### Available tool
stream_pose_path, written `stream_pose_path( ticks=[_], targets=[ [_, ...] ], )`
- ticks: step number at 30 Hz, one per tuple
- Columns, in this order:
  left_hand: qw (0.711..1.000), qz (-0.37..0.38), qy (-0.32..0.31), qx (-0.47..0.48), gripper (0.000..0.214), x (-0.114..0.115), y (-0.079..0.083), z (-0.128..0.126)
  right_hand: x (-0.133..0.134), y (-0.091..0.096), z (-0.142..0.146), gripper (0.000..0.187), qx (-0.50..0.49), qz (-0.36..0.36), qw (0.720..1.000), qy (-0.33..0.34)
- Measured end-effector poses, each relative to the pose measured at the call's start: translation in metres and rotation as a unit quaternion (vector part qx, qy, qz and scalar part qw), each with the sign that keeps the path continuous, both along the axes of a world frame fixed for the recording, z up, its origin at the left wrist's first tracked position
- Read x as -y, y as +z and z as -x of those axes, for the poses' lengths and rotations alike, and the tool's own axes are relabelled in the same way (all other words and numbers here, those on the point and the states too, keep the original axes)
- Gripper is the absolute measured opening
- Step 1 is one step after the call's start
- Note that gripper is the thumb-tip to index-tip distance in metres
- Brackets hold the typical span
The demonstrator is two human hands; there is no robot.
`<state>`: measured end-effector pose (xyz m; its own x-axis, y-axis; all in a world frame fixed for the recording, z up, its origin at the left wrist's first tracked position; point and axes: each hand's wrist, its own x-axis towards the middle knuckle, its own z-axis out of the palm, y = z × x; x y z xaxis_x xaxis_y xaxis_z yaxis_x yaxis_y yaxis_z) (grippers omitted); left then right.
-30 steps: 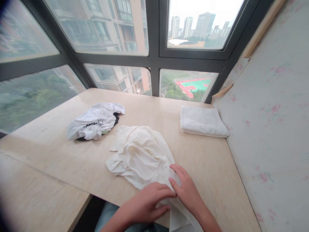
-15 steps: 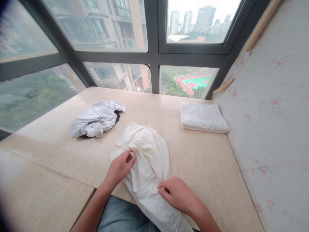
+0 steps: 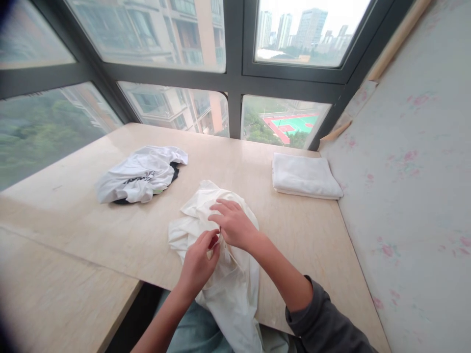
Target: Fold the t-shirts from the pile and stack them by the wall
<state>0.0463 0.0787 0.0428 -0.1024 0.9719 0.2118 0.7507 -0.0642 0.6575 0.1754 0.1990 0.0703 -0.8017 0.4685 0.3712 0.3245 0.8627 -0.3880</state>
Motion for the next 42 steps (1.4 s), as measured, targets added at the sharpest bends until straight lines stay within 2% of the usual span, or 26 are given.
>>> stream_pose_path(
  ticks=[4,8,12,18,23,26,29,33,37,39,42],
  targets=[
    [0.997,0.005,0.071,-0.031,0.037,0.01,-0.004,0.011,-0.003,0.003,0.003,0.028,0.017,0.032,0.999,-0.024],
    [0.991,0.047,0.103,-0.068,0.046,0.018,-0.011,0.019,0.005,0.012,-0.016,0.027,-0.034,0.051,0.987,-0.146],
    [0.996,0.06,0.069,-0.017,0.058,0.024,-0.008,0.013,0.006,0.022,-0.039,0.024,-0.053,0.021,0.957,-0.284],
    [0.997,0.049,-0.017,0.063,0.065,0.039,0.009,-0.017,-0.01,0.042,-0.061,0.027,-0.104,-0.019,0.92,-0.378],
    [0.991,0.064,-0.047,0.11,0.063,0.058,0.017,-0.034,-0.015,0.069,-0.08,0.029,-0.171,-0.041,0.9,-0.4],
    [0.986,0.085,-0.057,0.132,0.057,0.071,0.018,-0.04,-0.009,0.077,-0.093,0.029,-0.201,-0.034,0.896,-0.394],
    [0.98,0.114,-0.078,0.14,0.049,0.083,0.013,-0.049,-0.004,0.07,-0.108,0.027,-0.208,-0.005,0.898,-0.388],
    [0.973,0.141,-0.107,0.149,0.036,0.09,0.009,-0.062,0.0,0.042,-0.135,0.026,-0.206,0.093,0.898,-0.379],
    [0.957,0.147,-0.134,0.213,0.02,0.089,0.017,-0.072,0.004,0.019,-0.161,0.028,-0.199,0.18,0.881,-0.391],
    [0.944,0.148,-0.153,0.25,0.02,0.088,0.021,-0.075,0.008,0.013,-0.17,0.028,-0.202,0.203,0.872,-0.398],
    [0.938,0.141,-0.147,0.279,0.023,0.088,0.024,-0.078,0.014,0.009,-0.176,0.027,-0.222,0.228,0.859,-0.4]
  ],
)
